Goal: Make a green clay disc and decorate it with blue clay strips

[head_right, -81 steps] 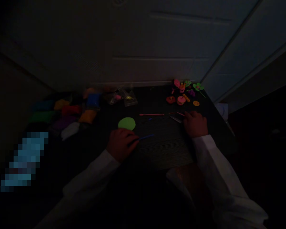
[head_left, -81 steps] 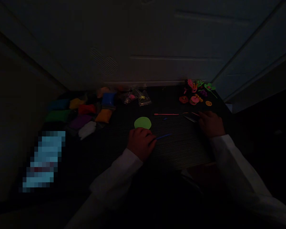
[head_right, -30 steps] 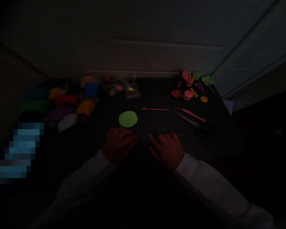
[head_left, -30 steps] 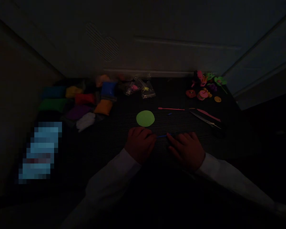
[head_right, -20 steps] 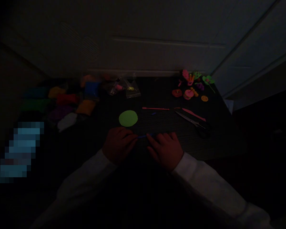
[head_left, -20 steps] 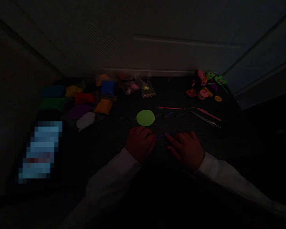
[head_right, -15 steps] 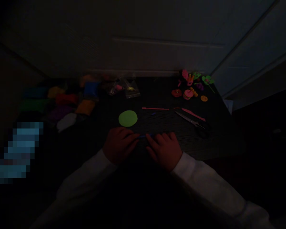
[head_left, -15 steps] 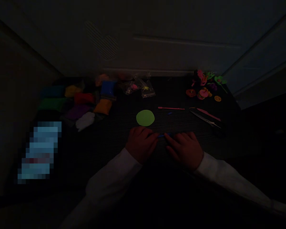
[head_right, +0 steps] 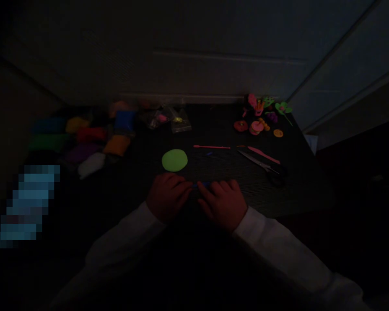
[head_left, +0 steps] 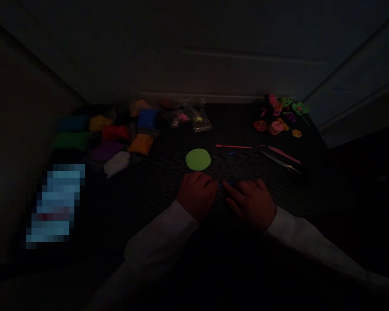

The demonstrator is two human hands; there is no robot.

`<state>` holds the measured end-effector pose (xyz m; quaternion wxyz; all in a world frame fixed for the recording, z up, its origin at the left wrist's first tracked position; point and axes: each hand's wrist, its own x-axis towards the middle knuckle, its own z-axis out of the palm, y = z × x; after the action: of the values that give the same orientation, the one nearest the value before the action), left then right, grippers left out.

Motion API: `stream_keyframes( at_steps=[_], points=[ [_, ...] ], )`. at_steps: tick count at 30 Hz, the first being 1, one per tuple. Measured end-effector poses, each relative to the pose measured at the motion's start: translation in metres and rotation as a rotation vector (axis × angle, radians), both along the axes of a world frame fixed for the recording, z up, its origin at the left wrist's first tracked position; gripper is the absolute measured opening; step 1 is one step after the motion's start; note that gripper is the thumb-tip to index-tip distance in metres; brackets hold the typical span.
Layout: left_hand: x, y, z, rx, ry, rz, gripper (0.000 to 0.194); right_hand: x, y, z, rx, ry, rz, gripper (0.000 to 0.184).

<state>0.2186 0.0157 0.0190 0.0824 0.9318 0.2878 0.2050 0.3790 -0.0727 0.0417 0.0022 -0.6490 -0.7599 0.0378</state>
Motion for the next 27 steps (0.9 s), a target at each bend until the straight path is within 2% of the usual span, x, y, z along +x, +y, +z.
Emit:
stream_keyframes(
  at_steps=[9,18,27],
  points=[
    [0.0003,0.0023,-0.0016,-0.015,-0.007,-0.011,0.017,0.0036,-0.0003,-0.0015,0.017,0.098,-0.005,0.046],
    [-0.0022,0.0000,-0.0034,-0.069,-0.031,0.010,0.018,-0.0056,-0.0002,-0.0008,0.002,0.026,-0.002,0.042],
    [-0.0045,0.0020,-0.0034,-0.081,-0.033,0.015,0.016,-0.0029,-0.0013,0.0000,0.020,0.121,-0.018,0.046]
  ],
)
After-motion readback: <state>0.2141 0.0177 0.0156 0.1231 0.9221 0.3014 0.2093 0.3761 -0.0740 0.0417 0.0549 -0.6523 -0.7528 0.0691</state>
